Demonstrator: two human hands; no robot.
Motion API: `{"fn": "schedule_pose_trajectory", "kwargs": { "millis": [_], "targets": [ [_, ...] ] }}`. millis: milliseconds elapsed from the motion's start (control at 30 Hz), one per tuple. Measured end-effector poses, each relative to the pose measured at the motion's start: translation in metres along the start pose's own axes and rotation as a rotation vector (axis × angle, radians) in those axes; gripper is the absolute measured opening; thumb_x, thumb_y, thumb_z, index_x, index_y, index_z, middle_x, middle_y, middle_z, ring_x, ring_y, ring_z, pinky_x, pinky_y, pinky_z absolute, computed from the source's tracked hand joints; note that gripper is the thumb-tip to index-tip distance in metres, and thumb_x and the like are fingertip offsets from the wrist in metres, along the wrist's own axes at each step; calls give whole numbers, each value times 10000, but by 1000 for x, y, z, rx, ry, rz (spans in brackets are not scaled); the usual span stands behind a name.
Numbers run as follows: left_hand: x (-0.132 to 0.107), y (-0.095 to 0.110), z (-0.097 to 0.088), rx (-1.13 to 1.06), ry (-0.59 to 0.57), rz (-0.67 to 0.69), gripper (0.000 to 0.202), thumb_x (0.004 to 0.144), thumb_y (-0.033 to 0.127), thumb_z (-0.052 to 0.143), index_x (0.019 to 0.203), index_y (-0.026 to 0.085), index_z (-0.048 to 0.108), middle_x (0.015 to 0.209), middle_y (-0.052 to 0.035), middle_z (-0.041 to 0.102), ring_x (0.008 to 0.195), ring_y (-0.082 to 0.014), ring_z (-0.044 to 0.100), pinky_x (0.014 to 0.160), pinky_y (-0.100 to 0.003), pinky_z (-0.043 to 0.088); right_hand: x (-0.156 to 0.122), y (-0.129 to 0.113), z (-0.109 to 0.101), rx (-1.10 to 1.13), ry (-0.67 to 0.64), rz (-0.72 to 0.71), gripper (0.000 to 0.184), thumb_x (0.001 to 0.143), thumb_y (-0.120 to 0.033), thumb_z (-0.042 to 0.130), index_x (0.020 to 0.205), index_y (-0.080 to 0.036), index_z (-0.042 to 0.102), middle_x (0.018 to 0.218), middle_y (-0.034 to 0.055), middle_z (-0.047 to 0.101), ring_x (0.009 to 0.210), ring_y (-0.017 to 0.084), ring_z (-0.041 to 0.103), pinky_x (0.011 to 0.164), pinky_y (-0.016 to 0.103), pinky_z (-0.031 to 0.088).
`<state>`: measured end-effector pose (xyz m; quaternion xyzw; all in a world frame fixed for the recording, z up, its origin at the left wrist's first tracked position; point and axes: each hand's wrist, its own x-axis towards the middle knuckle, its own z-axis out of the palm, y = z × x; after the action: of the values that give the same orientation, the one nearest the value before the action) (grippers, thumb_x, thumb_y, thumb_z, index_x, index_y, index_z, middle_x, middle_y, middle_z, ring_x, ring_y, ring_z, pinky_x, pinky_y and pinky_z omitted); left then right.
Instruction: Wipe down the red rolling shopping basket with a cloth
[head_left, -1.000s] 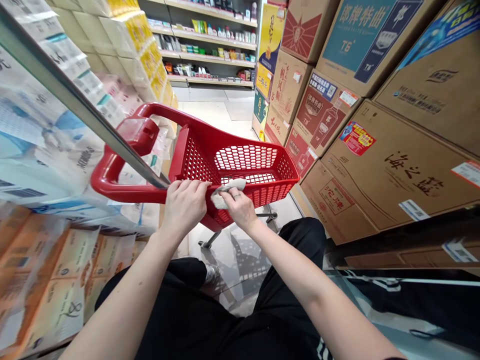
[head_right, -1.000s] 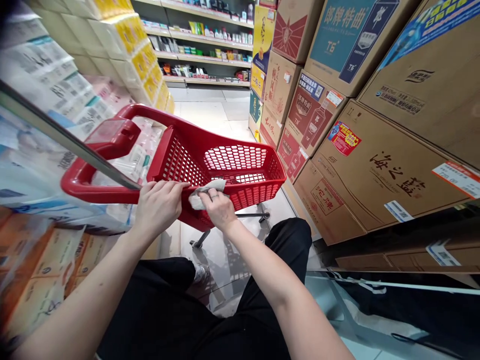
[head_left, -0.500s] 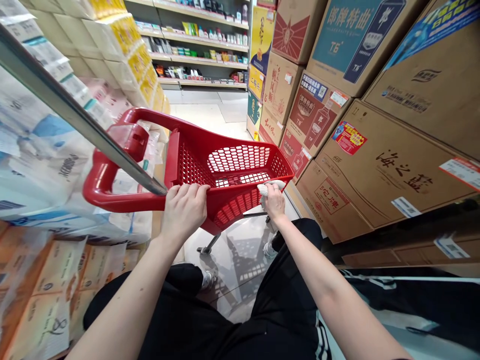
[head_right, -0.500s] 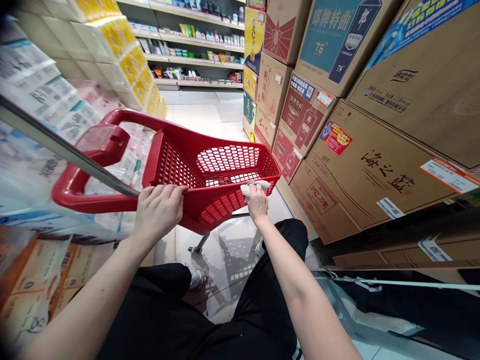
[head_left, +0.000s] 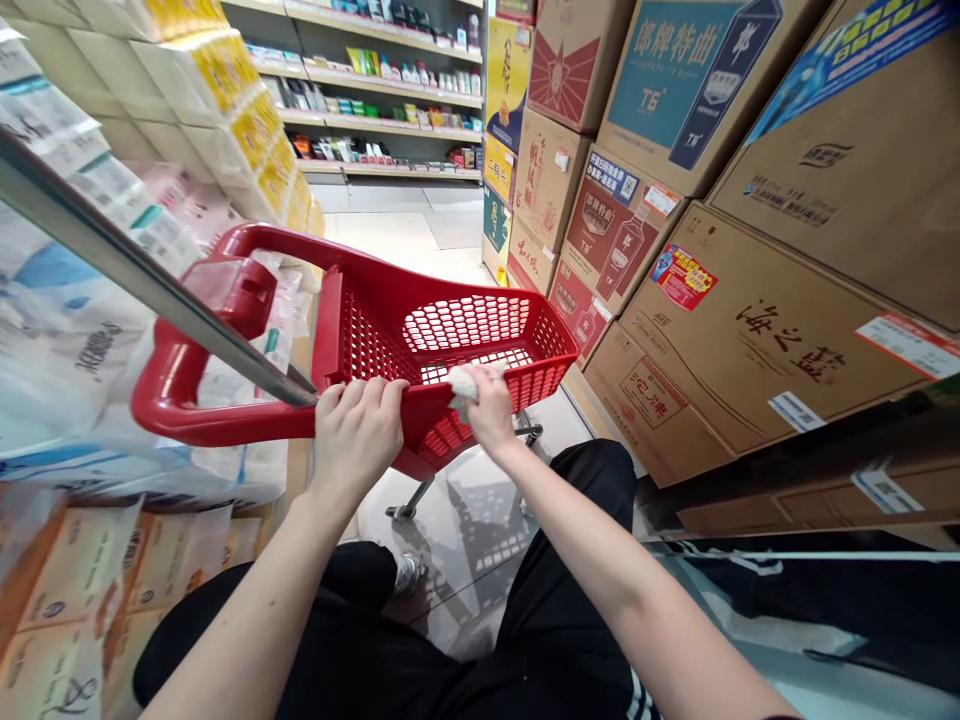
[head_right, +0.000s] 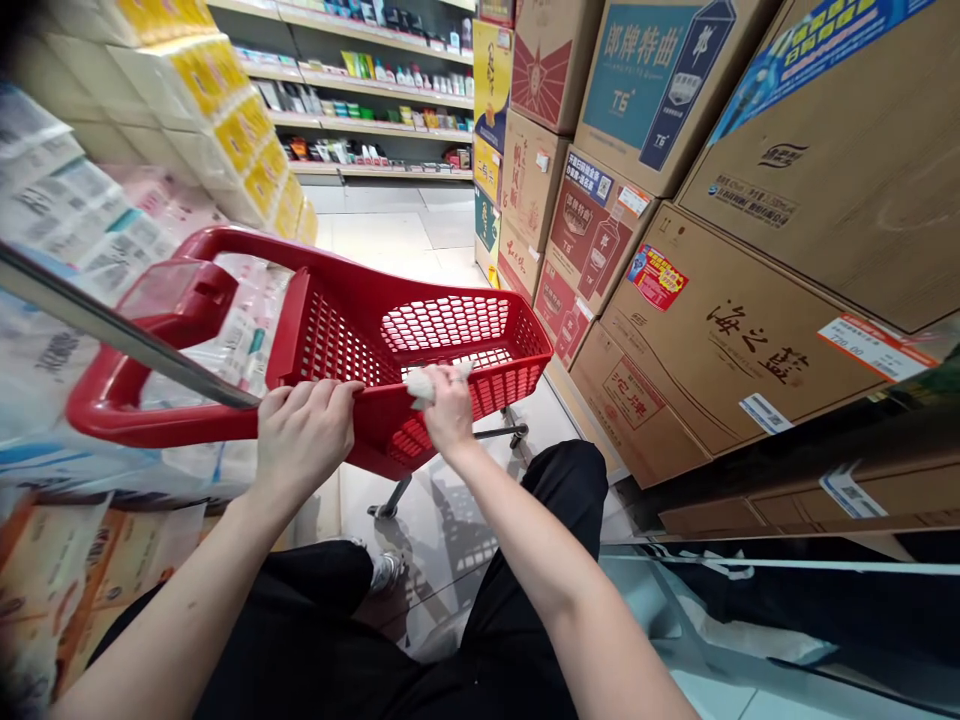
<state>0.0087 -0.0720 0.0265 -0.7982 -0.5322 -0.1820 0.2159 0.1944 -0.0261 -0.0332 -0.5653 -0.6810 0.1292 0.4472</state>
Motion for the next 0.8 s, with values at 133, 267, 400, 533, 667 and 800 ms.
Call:
{"fn": "schedule_pose_trajectory", "kwargs": {
  "millis": [133, 267, 400, 533, 667, 800],
  "targets": [
    [0, -6, 0, -5, 9, 4, 331, 866, 230, 368, 1116, 168, 575, 876, -132, 593, 886, -285, 513, 817, -436, 299, -5, -11, 6, -35, -100, -126, 425, 842, -88, 432, 1229, -215, 550, 1233, 60, 537, 1146, 156, 499, 1023, 270, 378],
    [-1, -12, -3, -67, 0, 10, 338, 870, 239, 357, 1121, 187, 576, 874, -132, 594, 892, -291, 518, 822, -443, 303, 1, 23, -15, -76, -112, -120, 438, 825, -64, 424, 1224, -196, 546, 1218, 64, 569, 1143, 148, 502, 1014, 270, 384],
    [-1, -13, -3, -153, -5, -14, 346, 869, 245, 361, 1135, 193, 576, 871, -134, 590, 909, -298, 518, 834, -447, 301, 16, 72, -41, -100, -15, -7, 412, 823, -73, 389, 1176, -174, 576, 1199, 74, 591, 1128, 162, 513, 1006, 294, 376],
    [0, -10, -1, -112, -18, -33, 341, 867, 228, 365, 1136, 192, 571, 880, -129, 590, 912, -294, 515, 831, -440, 296, 28, 97, -57, -140, 65, 156, 384, 822, -106, 373, 1136, -162, 587, 1126, 83, 620, 1027, 186, 557, 927, 308, 412],
    [0, -7, -2, -4, -10, -3, 329, 866, 214, 365, 1128, 188, 562, 888, -122, 597, 891, -282, 517, 815, -429, 300, 24, 90, -52, -155, 114, 186, 346, 820, -125, 400, 1114, -161, 580, 1128, 91, 607, 1019, 199, 550, 909, 306, 407],
    [0, -7, -4, 57, -5, -21, 283, 874, 266, 388, 1074, 180, 569, 859, -118, 600, 865, -282, 517, 817, -435, 306, 16, 73, -42, -129, 60, 74, 301, 821, -145, 450, 1097, -176, 564, 1111, 79, 604, 1036, 195, 542, 915, 292, 398]
  ]
}}
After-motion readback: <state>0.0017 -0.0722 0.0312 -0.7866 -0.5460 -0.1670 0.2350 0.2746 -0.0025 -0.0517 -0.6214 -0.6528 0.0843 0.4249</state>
